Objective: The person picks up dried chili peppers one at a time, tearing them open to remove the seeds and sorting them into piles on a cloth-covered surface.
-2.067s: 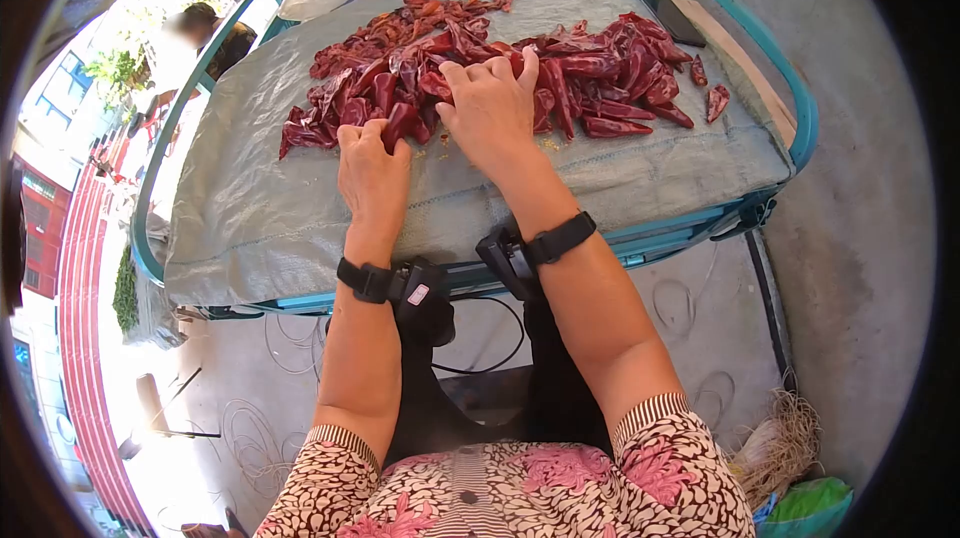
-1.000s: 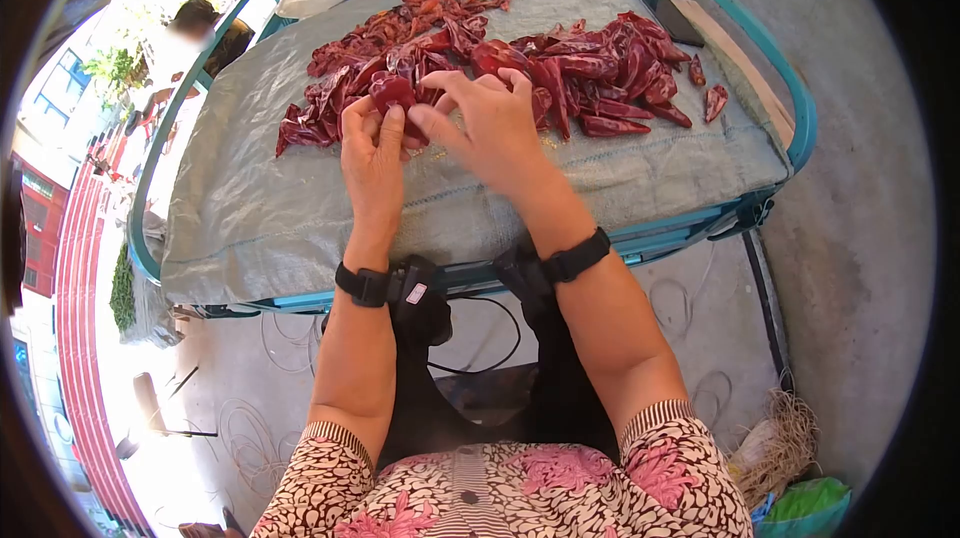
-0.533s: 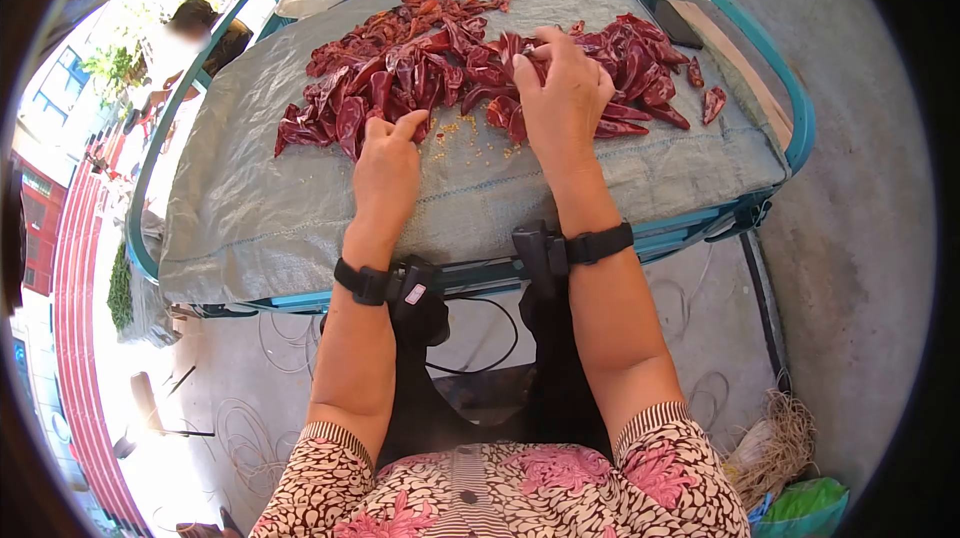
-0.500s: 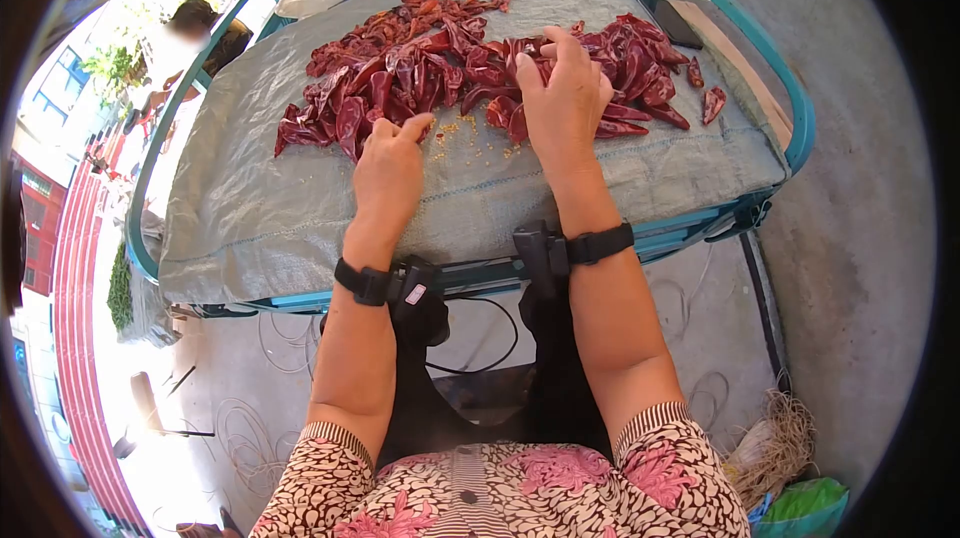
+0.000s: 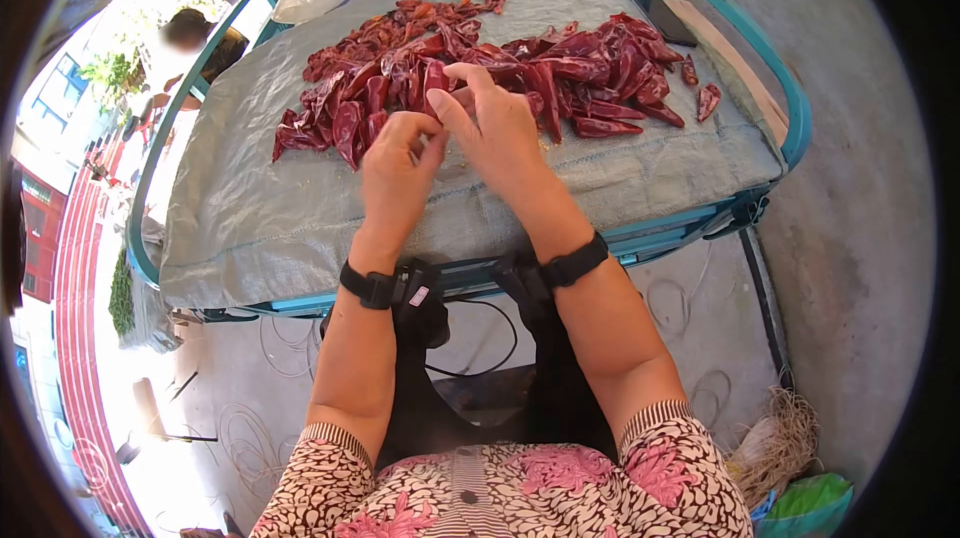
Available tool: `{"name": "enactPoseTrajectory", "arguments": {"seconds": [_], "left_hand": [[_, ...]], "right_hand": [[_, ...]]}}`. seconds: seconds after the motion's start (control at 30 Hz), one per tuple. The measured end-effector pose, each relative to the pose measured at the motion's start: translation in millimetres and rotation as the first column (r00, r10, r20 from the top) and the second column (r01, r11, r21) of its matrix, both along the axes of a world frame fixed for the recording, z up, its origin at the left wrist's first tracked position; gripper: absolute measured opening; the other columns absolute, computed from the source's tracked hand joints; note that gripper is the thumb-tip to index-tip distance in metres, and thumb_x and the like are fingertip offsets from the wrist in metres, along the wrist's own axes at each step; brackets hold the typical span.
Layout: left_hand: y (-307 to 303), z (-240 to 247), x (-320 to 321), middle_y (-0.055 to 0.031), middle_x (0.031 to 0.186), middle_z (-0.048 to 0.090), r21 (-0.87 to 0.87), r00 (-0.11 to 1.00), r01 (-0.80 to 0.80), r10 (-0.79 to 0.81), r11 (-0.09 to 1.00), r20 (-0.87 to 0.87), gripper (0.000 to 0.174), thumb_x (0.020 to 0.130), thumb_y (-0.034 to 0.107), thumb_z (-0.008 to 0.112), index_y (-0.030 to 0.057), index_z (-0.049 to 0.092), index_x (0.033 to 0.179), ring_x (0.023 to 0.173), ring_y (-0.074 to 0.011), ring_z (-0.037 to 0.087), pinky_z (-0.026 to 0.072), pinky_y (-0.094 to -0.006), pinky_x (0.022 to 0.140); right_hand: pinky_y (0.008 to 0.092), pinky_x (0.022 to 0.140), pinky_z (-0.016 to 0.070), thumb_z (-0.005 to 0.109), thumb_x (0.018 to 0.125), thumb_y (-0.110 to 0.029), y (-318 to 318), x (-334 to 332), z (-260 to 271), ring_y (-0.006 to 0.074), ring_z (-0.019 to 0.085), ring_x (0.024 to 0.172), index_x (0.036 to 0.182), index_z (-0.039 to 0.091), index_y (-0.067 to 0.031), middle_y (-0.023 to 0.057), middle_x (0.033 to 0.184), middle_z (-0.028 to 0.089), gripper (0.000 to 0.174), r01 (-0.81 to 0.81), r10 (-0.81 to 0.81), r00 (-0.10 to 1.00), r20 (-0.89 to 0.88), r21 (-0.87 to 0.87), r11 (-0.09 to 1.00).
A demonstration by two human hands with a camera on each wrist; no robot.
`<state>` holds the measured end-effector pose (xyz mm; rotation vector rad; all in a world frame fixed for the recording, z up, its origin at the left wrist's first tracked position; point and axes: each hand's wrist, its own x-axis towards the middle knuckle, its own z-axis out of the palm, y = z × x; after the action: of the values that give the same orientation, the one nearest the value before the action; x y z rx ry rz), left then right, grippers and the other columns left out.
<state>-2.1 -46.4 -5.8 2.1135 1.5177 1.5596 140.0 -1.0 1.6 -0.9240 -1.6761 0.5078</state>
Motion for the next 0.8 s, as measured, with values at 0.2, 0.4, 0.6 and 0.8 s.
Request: {"name": "enactPoseTrajectory", "arguments": {"seconds": [0.2,0.4,0.6,0.8], "left_hand": [[1.1,-4.8,-0.7,-0.0105,0.091,0.062,0.0,0.996,0.059,-0.059,0.998,-0.061,0.012,0.086,0.004,0.067,0.0058,0.057,0.094,0.079,-0.0326,0.064,0.0504,-0.0415,0.067],[7.0,-12.4,-7.0,-0.0102,0.101,0.064,0.028,0.983,-0.06,0.064,0.998,-0.173,0.013,0.085,0.007,0.07,0.0075,0.064,0.096,0.095,-0.0309,0.061,0.0492,-0.0411,0.082],[1.3,-17.2,-6.8,-0.0075,0.122,0.066,-0.009,0.844,-0.334,0.295,0.942,-0.447,0.03,0.088,0.023,0.071,0.0142,0.073,0.116,0.114,-0.0304,0.053,0.0408,-0.0456,0.1],[11.6,-24.8,-7.8,-0.0072,0.123,0.067,-0.017,0.86,-0.364,0.329,0.931,-0.391,0.026,0.092,0.026,0.068,0.0121,0.075,0.113,0.107,-0.029,0.055,0.044,-0.042,0.094]], "right_hand": [[0.0348,0.078,0.0562,0.071,0.091,-0.019,-2.6,-3.4,0.0,0.024,0.074,0.091,0.129,0.059,-0.0062,0.015,0.097,0.075,0.042,-0.162,0.127,0.975,-0.181,-0.197,0.967],[0.0386,0.077,0.0555,0.073,0.089,-0.021,-0.5,4.1,2.9,0.0254,0.073,0.087,0.125,0.063,-0.0081,0.0136,0.101,0.075,0.04,0.031,-0.055,0.989,-0.14,-0.168,0.985],[0.0438,0.089,0.0436,0.073,0.089,-0.031,18.6,45.7,11.3,0.0289,0.066,0.099,0.124,0.065,-0.0135,0.0078,0.099,0.075,0.04,0.498,-0.504,0.855,0.119,0.079,0.863],[0.0445,0.086,0.0501,0.071,0.09,-0.03,30.0,55.6,12.7,0.0312,0.068,0.1,0.126,0.064,-0.0161,0.0095,0.103,0.075,0.039,0.549,-0.551,0.833,0.056,0.053,0.834]]}}
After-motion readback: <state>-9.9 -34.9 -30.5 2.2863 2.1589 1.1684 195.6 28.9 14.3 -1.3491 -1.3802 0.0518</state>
